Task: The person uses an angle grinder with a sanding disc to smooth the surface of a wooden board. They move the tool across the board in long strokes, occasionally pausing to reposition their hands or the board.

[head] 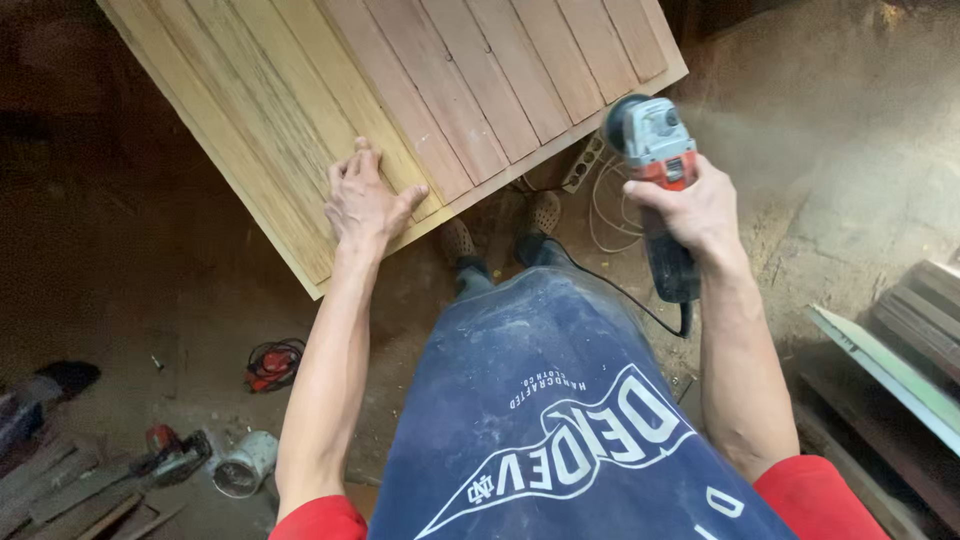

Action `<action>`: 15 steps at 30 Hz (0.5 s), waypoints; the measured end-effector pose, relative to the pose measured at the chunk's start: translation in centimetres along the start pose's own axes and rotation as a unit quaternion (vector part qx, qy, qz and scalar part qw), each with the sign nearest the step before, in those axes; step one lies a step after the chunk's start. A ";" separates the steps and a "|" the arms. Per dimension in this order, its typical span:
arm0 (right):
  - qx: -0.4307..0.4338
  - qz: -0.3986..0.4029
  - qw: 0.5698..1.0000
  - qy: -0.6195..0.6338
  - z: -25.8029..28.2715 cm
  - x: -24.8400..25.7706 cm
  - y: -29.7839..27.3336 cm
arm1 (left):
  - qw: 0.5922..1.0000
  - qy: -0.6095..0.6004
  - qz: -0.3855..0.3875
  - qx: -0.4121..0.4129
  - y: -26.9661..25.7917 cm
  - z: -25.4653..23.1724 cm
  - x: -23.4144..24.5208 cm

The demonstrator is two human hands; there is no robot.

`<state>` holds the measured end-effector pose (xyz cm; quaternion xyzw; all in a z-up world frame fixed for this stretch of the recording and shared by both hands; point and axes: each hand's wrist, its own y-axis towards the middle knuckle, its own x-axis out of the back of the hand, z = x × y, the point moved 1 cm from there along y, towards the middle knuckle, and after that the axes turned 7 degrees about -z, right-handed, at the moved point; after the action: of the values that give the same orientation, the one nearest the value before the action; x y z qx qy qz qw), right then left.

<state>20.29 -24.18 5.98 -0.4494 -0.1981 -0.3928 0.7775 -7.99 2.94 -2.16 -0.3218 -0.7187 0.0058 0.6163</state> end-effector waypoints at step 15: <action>0.080 0.067 0.990 -0.095 1.5 -7.2 -6.1 | 0.985 -0.065 -0.107 -0.116 1.2 4.3 -2.9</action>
<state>11.07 -21.53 5.30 -0.4336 -0.2711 -0.2779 0.8132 -11.15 4.21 -6.29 -0.3116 -0.7835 -0.1228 0.5235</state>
